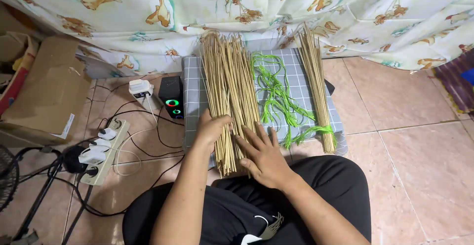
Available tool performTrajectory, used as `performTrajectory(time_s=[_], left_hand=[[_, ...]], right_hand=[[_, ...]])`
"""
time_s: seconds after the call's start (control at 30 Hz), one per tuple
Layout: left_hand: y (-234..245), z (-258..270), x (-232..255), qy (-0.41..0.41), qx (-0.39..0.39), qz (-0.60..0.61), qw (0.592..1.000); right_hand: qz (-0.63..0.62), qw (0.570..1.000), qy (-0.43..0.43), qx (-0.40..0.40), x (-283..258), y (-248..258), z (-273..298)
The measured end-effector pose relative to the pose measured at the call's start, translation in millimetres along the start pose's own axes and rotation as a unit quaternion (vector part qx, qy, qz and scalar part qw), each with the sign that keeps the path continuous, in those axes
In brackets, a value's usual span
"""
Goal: The person is gathering thin wooden sticks into bundles and securing them with green plastic string.
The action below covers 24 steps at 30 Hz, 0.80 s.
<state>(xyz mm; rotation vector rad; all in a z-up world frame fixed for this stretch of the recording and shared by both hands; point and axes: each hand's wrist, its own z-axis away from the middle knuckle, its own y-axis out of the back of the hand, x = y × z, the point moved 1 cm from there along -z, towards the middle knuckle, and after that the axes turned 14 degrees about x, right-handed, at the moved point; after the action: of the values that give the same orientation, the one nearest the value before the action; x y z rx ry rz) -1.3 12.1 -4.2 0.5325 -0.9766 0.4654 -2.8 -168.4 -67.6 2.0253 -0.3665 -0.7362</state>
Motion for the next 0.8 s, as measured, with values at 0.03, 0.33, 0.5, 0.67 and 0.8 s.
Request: performTrajectory(time_s=[0.03, 0.33, 0.5, 0.67, 0.8], left_hand=[[-2.9, 7.0, 5.6, 0.007, -0.012, 0.008, 1.000], [4.1, -42.1, -43.7, -0.003, -0.001, 0.146, 0.989], [3.7, -28.1, -32.3, 0.007, -0.015, 0.081, 0.997], [2.0, -22.5, -38.4, -0.040, -0.002, 0.113, 0.993], [-2.4, -40.6, -54.0, -0.031, 0.007, -0.032, 0.999]], right_hand=[[-0.009, 1.000, -0.008, -0.003, -2.6, 3.4, -2.1], [0.003, 1.000, -0.025, 0.006, 5.2, -4.8, 0.4], [0.022, 0.999, -0.019, 0.018, 5.4, -9.5, 2.5], [0.022, 0.999, -0.025, 0.006, 3.7, -9.1, 2.7], [0.012, 0.999, -0.040, -0.009, 2.6, -8.7, 3.7]])
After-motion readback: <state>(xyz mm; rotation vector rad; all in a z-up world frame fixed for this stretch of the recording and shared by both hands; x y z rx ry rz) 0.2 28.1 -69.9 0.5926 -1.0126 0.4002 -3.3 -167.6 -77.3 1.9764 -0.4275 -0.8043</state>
